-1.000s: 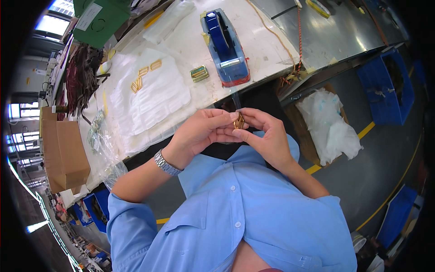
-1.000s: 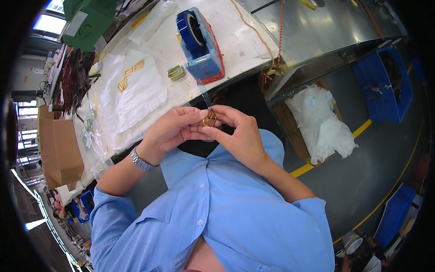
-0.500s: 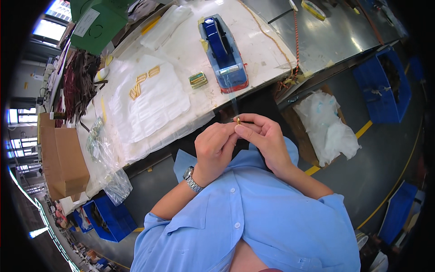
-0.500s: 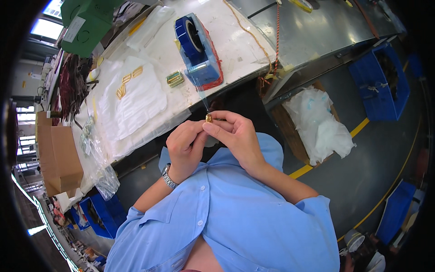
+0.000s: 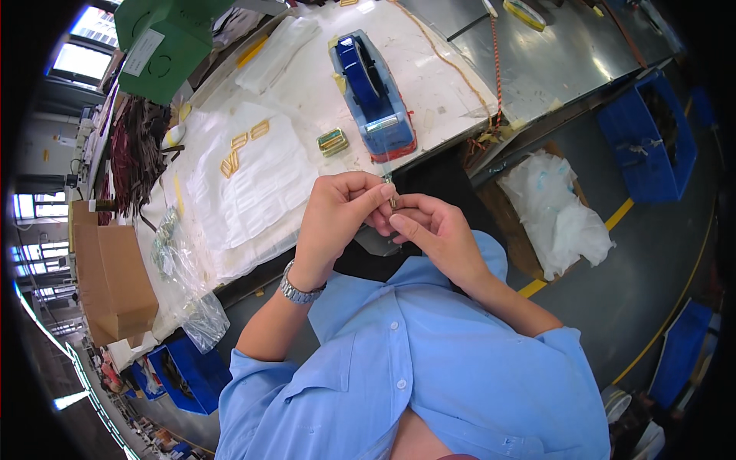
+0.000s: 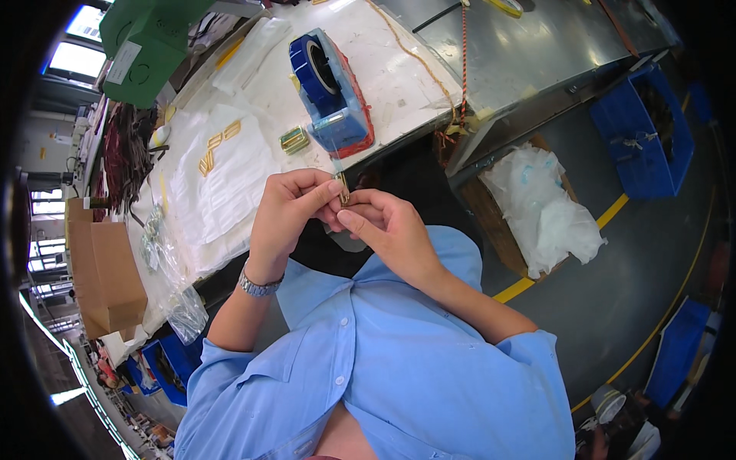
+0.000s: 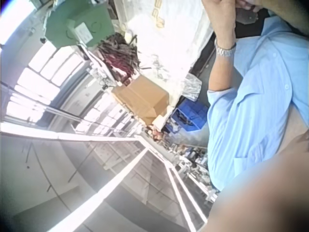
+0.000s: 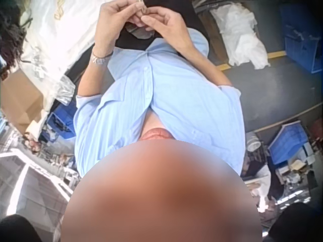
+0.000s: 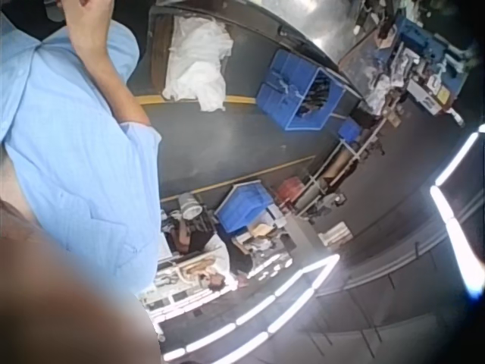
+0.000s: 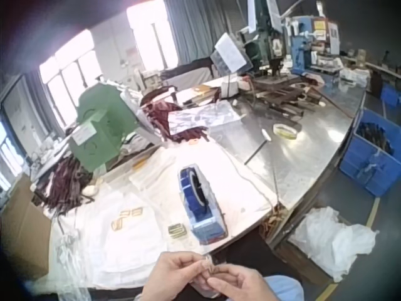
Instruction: The recorder is wrapping individual gold-colored metal buckles with blue adhesive tape at a workbench in a workshop.
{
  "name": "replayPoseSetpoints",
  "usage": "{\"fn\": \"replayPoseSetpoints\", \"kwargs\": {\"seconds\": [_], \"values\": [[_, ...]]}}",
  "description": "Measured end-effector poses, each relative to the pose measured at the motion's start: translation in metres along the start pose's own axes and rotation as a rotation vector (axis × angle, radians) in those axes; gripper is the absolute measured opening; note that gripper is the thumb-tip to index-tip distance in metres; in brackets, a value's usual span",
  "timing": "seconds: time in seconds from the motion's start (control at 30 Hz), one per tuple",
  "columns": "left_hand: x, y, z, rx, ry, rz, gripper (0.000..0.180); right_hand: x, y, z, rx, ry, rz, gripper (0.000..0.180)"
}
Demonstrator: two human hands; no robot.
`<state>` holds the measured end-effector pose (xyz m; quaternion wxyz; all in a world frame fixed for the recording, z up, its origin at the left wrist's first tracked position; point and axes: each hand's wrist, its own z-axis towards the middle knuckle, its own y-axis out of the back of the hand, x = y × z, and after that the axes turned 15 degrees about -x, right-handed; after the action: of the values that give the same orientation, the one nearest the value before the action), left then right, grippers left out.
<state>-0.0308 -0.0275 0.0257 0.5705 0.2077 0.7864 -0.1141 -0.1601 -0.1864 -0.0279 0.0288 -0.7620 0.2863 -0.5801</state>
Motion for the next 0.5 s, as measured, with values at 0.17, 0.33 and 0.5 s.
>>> {"fn": "replayPoseSetpoints", "kwargs": {"seconds": [0.17, 0.33, 0.5], "values": [[-0.013, 0.011, 0.019, 0.098, 0.169, -0.014, 0.021, 0.016, 0.008, 0.023, 0.04, 0.252, -0.218, 0.052], [-0.019, 0.021, 0.037, 0.143, 0.309, -0.036, 0.022, 0.035, 0.006, 0.047, 0.139, 0.338, -0.231, 0.068], [-0.019, 0.026, 0.047, 0.166, 0.514, -0.18, 0.022, 0.034, -0.005, 0.04, 0.076, 0.383, -0.289, 0.059]]}}
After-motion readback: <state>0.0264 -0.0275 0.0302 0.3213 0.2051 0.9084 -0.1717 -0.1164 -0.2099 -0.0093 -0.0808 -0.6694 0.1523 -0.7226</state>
